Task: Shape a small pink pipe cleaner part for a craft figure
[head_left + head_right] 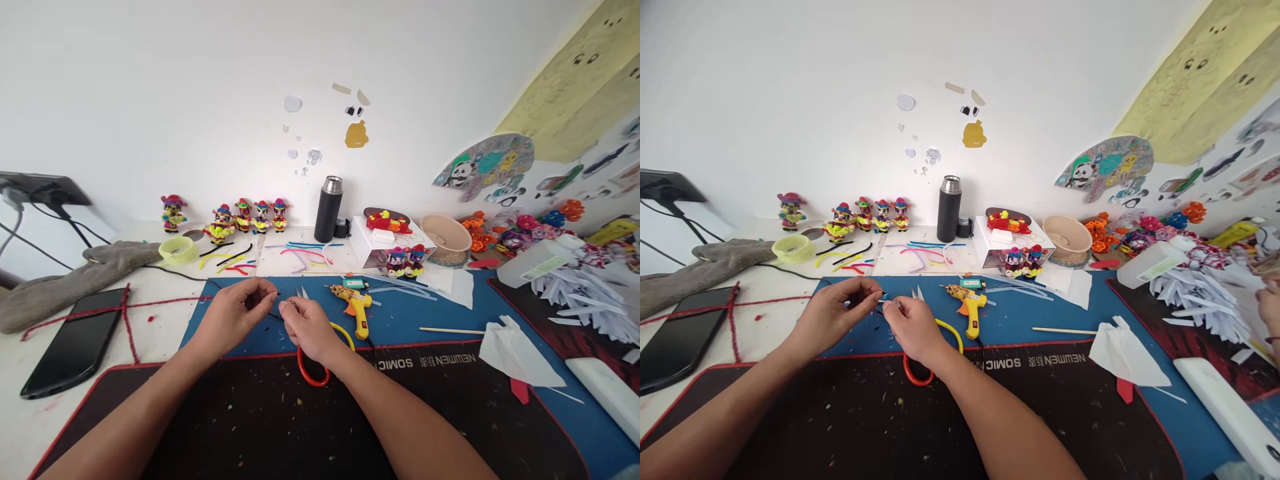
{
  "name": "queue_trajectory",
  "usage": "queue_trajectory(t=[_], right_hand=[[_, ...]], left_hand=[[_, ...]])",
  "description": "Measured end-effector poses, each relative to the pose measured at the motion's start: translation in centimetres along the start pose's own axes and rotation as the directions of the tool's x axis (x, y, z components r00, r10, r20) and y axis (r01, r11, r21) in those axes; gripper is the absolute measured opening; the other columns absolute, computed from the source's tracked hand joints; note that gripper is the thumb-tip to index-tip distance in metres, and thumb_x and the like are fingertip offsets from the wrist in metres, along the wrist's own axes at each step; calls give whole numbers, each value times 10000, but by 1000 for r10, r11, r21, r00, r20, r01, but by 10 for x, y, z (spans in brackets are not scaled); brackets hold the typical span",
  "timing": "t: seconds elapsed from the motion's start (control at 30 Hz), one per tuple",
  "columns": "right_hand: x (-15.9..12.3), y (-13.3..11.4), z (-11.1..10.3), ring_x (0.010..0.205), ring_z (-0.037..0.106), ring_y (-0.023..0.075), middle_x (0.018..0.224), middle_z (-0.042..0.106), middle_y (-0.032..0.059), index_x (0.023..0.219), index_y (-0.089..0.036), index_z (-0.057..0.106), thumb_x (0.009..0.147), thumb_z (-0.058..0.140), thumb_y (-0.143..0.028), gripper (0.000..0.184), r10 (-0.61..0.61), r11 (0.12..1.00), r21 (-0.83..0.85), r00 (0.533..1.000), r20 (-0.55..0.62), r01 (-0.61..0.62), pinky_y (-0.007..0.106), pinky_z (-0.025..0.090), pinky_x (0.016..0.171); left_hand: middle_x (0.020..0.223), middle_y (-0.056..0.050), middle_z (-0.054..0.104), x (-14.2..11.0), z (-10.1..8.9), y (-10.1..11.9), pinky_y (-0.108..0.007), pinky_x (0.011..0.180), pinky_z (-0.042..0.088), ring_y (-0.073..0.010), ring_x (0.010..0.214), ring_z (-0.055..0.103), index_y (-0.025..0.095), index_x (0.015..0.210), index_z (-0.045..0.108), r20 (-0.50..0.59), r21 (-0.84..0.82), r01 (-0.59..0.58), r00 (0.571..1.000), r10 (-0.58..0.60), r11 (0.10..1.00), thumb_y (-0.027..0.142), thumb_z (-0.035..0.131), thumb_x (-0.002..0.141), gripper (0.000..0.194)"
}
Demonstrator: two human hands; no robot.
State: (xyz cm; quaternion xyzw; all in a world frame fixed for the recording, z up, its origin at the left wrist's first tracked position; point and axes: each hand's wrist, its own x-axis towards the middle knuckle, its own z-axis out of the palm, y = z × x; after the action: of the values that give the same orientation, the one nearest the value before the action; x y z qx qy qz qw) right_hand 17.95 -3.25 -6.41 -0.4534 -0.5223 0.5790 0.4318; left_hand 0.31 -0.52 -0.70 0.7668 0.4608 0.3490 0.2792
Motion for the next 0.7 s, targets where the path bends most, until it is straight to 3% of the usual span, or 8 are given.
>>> queue_trajectory(t=[0.4,0.7], right_hand=[[-4,-9,4,488,355,104,512,391,-73,656,-233,362,964,532,-374,379,-40,978,-208,999,-30,33,264,229,507],[-4,-14,6,535,362,113,539,397,-64,636,-228,370,928,517,-349,348,-66,949,-312,997,-42,50,269,226,517]], left_hand=[[709,26,675,0,1,2,-232,565,426,-138,612,560,215,858,686,4,-9,-17,1000,17,1000,419,606,941,235],[718,27,681,-2,1,1,-233,583,433,-139,628,575,220,863,689,10,-4,-19,1000,19,1000,422,605,946,234]])
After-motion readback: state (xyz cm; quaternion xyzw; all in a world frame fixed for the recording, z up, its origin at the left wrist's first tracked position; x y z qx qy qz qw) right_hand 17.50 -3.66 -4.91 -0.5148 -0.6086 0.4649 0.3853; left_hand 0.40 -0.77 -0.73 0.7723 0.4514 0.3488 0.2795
